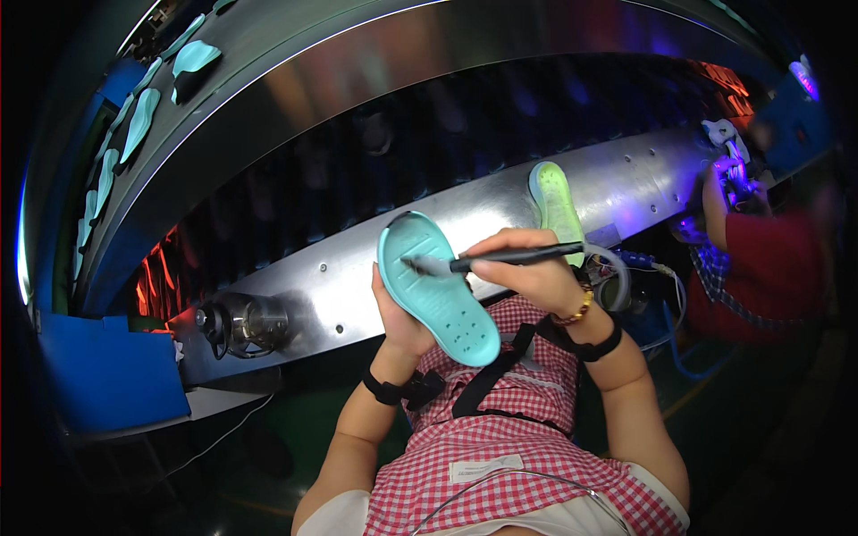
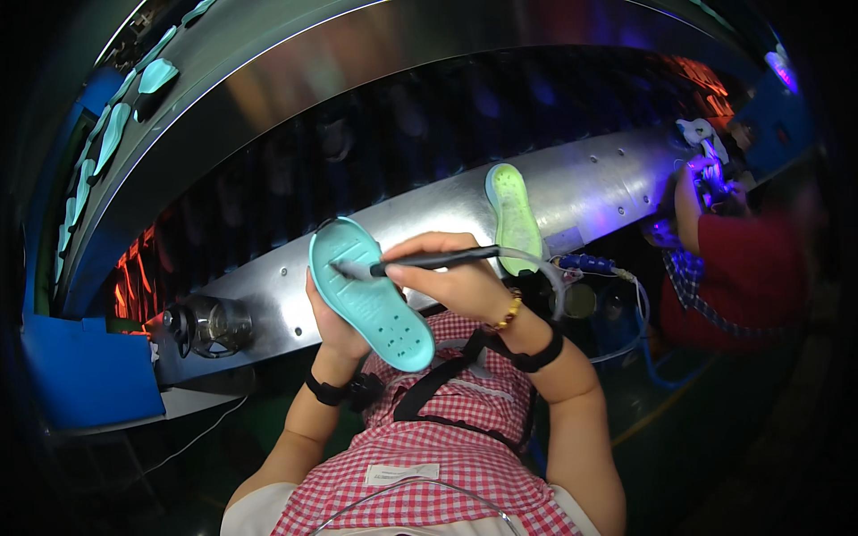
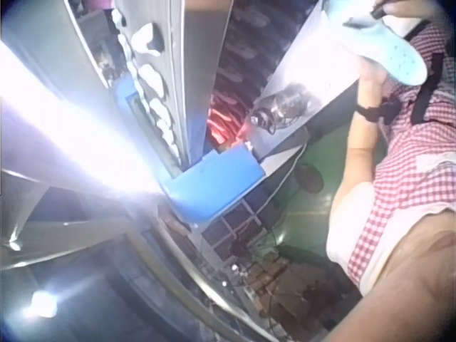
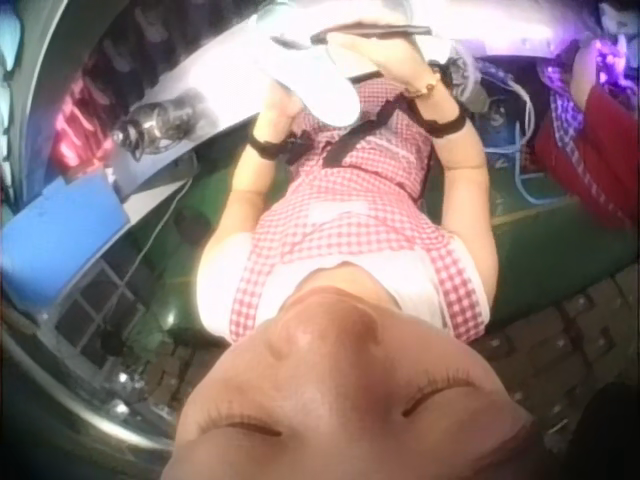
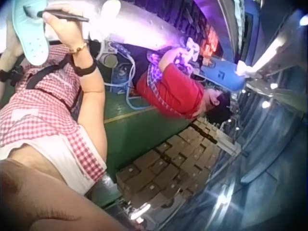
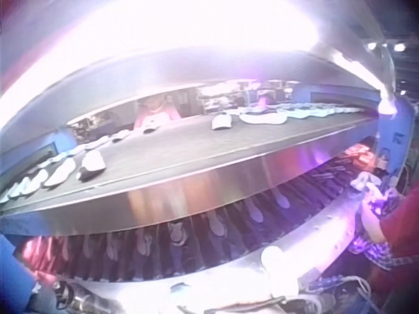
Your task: Applying adhesive or chemical fluid to blue shoe soles using a brush and placing them on a conveyor belt.
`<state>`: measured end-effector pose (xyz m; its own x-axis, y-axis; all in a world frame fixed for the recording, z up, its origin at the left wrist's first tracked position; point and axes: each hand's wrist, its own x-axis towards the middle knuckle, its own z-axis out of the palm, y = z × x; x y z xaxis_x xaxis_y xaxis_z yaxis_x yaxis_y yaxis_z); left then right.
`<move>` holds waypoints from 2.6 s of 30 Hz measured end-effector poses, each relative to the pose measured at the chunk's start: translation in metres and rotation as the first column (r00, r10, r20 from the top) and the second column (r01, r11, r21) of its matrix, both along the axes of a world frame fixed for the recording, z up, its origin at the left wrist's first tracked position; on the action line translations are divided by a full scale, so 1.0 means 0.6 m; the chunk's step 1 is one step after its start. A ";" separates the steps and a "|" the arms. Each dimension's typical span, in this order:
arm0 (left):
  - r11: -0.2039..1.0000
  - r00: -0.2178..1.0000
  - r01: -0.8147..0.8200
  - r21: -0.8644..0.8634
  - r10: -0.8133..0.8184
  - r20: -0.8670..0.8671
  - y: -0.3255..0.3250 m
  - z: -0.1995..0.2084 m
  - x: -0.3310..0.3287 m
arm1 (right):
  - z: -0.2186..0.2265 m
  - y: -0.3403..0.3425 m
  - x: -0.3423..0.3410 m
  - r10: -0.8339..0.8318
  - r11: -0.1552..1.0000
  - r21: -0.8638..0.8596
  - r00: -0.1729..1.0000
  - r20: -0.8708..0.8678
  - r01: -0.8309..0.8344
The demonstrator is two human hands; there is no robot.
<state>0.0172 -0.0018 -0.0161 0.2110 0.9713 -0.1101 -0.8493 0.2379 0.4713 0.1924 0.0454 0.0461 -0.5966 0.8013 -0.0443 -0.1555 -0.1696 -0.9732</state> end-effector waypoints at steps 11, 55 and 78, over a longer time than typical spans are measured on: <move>0.983 0.984 -0.176 -0.060 0.173 -0.046 0.008 0.043 0.026 | 0.013 0.006 0.022 0.081 0.977 0.190 0.991 0.108 -0.100; 0.986 0.960 0.149 -0.076 -0.163 -0.229 0.022 0.034 -0.070 | -0.006 0.025 0.000 0.303 0.830 0.475 0.951 0.055 -0.292; 0.874 0.800 0.408 -0.265 -0.482 -0.356 0.013 0.045 -0.138 | -0.020 0.060 0.022 0.404 0.727 0.537 0.899 0.169 -0.428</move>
